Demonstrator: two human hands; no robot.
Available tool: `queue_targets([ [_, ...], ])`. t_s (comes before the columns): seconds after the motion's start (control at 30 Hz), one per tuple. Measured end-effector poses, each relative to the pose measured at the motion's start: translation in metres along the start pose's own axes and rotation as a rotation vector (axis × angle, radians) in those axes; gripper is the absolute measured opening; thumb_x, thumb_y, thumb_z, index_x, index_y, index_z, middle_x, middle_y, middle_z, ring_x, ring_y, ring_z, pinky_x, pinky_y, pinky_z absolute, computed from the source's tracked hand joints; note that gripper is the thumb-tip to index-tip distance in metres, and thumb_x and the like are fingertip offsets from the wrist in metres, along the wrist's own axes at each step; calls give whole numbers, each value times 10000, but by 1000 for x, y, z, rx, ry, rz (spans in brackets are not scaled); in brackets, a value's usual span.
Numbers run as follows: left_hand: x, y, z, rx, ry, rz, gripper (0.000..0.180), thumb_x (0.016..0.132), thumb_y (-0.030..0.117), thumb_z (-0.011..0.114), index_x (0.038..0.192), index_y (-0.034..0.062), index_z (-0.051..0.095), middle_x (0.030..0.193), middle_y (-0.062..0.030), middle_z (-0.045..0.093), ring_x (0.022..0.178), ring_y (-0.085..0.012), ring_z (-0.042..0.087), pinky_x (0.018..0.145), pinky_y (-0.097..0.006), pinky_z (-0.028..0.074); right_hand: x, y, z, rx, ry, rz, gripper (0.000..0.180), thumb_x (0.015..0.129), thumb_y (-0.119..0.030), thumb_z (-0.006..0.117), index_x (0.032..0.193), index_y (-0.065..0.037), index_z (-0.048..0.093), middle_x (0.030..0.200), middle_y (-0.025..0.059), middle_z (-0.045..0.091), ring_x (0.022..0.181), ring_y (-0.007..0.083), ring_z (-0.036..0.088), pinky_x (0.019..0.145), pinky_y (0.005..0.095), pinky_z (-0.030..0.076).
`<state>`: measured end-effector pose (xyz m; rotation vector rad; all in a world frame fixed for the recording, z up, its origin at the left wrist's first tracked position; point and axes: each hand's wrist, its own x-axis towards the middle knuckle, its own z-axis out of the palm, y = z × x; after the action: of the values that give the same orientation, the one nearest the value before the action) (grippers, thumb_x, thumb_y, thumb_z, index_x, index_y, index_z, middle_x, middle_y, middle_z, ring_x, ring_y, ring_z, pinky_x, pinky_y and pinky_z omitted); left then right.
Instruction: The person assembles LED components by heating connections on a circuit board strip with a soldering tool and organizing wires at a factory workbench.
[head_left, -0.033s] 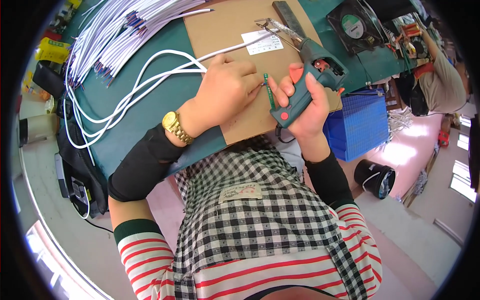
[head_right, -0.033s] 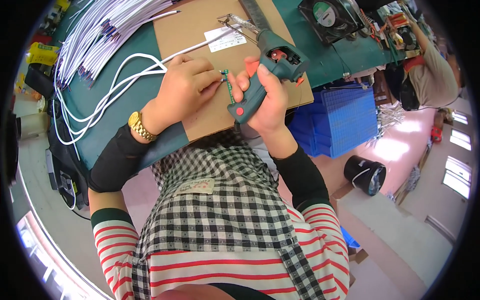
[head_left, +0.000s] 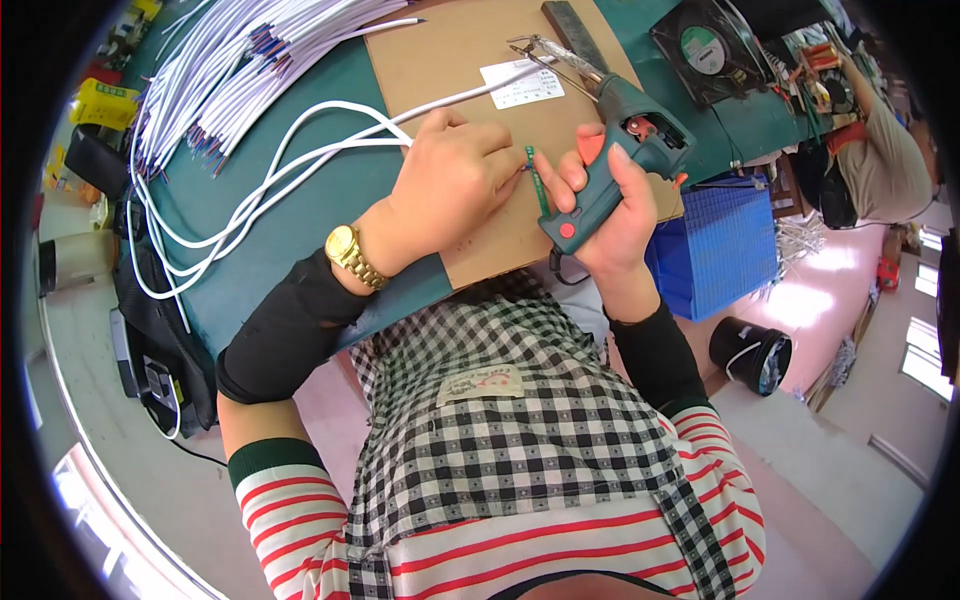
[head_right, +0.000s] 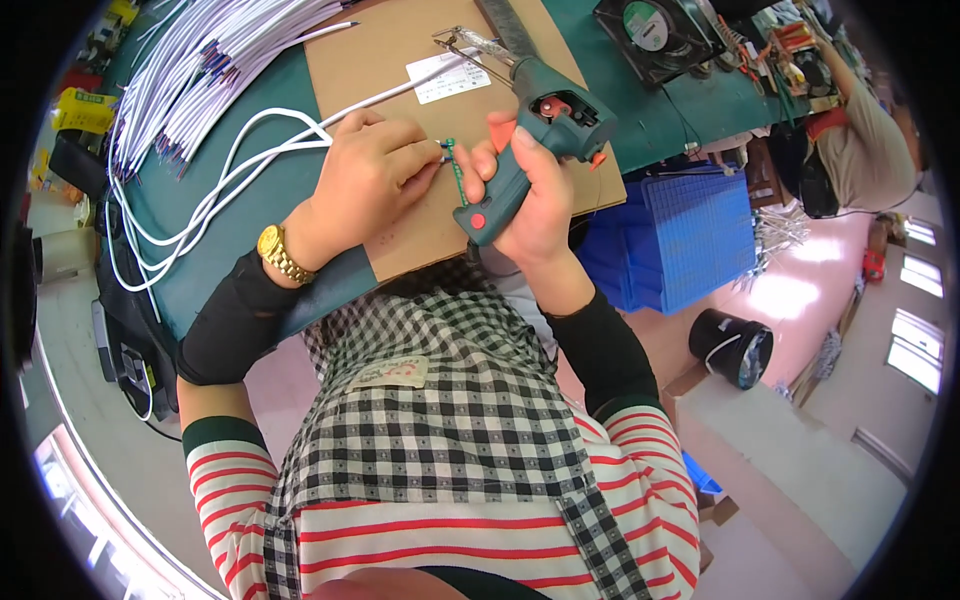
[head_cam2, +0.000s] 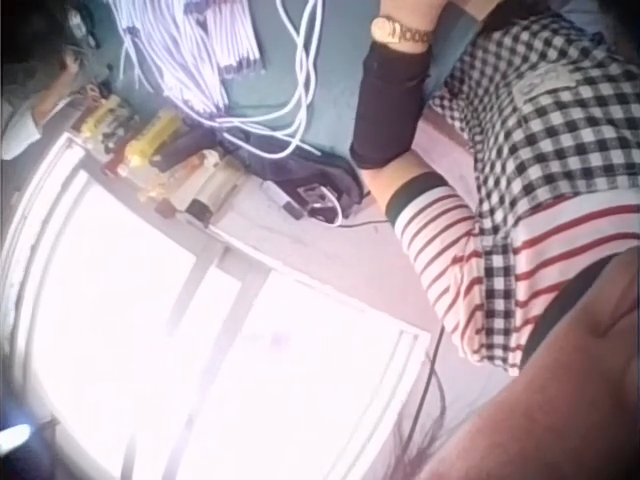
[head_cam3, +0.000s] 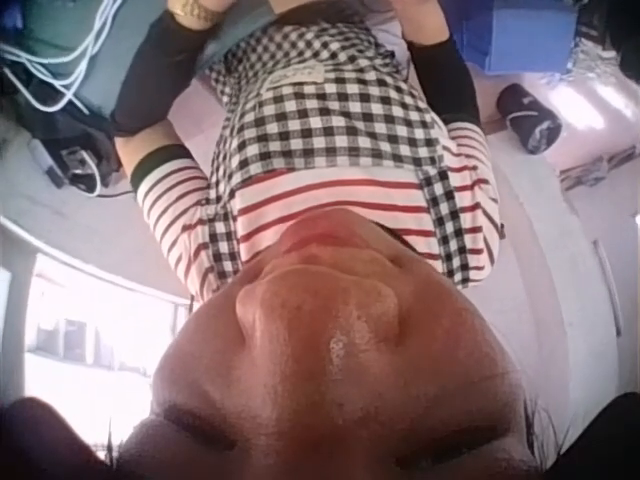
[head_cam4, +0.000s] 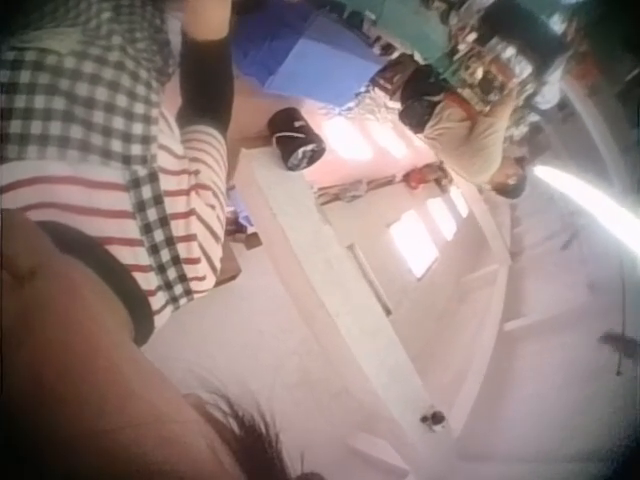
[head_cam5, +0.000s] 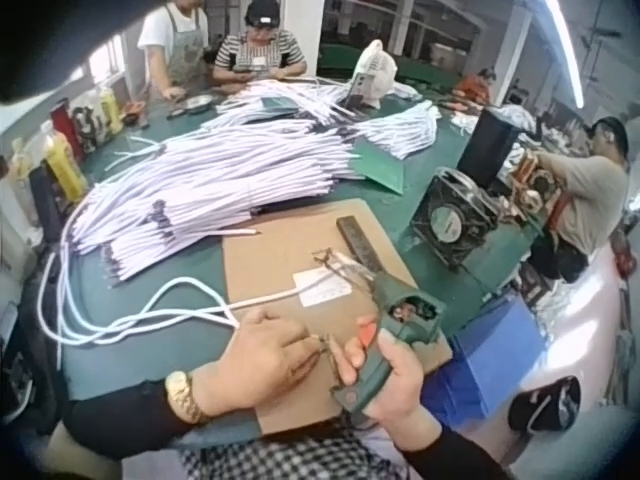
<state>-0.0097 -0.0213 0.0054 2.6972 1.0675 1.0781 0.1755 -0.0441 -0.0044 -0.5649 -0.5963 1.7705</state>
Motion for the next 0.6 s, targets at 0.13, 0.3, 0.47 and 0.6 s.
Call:
queue_targets([
  [0.13,-3,8,5,40,17,-72,152,665,59,703,802,79,642,723,-27,582,651,-210,556,697,-319,402,1,-1,1,-35,-3,-23,324,939,-313,401,1143,-68,462,727,47,461,614,161,483,1112,441,219],
  [0.3,-4,8,8,-47,58,-156,136,658,57,704,748,89,608,701,-5,576,639,-201,554,703,-306,391,-2,-1,3,-19,4,-41,313,927,-284,419,1148,-67,461,740,52,467,618,154,485,1100,468,243],
  [0.47,-1,8,7,-50,19,-223,127,660,57,699,752,65,612,701,-30,582,634,-223,564,662,-329,423,-2,-2,3,-6,2,-38,312,924,-272,425,1155,-67,461,747,49,468,627,152,483,1091,484,252],
  [0.6,3,6,5,-118,-22,-234,115,671,56,689,763,45,621,718,-60,587,627,-263,575,600,-359,468,-1,-2,1,24,-7,-38,310,920,-260,430,1161,-66,454,751,49,468,628,154,478,1087,486,257],
])
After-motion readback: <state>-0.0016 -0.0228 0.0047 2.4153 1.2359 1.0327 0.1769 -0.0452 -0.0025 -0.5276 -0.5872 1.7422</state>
